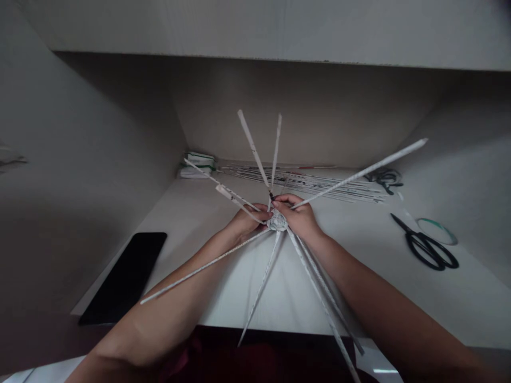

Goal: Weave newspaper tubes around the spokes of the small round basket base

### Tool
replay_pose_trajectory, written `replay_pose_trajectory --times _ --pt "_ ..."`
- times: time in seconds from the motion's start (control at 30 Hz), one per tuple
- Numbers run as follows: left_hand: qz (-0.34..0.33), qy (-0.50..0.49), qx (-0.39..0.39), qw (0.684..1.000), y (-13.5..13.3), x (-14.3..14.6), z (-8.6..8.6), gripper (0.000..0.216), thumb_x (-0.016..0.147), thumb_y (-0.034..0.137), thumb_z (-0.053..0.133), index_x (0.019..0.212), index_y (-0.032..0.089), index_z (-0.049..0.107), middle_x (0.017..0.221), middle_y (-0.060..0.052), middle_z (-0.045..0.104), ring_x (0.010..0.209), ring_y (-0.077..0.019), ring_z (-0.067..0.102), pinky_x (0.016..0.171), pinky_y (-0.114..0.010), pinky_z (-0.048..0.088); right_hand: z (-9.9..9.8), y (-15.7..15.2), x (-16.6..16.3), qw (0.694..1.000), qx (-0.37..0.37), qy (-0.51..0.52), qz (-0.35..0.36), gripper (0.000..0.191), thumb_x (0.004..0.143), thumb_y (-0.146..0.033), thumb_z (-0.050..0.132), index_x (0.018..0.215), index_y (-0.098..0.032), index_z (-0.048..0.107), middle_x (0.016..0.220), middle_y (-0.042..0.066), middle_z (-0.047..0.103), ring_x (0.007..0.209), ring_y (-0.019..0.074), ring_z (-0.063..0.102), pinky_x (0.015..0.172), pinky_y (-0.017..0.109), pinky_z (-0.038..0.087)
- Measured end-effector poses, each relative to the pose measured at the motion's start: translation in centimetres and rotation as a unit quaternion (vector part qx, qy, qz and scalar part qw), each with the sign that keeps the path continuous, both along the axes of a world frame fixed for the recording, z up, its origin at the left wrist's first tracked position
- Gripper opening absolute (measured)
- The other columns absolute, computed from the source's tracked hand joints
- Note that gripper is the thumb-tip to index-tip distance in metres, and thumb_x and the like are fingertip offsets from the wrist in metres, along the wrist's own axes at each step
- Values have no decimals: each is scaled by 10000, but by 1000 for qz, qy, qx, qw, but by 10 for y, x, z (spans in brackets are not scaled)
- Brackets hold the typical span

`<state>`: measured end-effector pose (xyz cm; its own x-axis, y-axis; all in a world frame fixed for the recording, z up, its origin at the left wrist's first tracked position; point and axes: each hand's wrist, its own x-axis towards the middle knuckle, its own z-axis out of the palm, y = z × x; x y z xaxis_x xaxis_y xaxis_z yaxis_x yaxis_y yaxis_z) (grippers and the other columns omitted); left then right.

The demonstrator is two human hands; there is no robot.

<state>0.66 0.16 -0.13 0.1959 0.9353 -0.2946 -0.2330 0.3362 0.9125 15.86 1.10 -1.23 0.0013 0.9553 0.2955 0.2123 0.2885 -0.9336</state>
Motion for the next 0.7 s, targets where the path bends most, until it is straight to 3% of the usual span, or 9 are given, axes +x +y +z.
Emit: replay_pose_trajectory --times 0.33,0.57,0.7 --pt "-15 30 75 997 -9 2 2 386 508 363 862 768 125 706 590 3 594 485 -86 482 453 -224 374 10 -7 -2 996 53 -75 -8 114 780 -317 639 792 -223 703 796 17 702 768 176 617 739 279 462" --pt "10 32 61 998 -6 2 -2 375 505 374 859 735 136 683 591 11 600 477 -76 482 435 -197 347 7 -5 -3 999 21 -43 14 149 786 -348 636 813 -217 701 789 20 708 741 173 628 699 272 471" --pt "47 -5 61 997 -3 5 -4 358 504 363 847 673 133 630 530 21 584 447 -85 491 447 -210 373 10 -8 -4 999 11 -34 -26 201 807 -403 612 866 -220 671 814 23 707 703 166 622 651 266 470"
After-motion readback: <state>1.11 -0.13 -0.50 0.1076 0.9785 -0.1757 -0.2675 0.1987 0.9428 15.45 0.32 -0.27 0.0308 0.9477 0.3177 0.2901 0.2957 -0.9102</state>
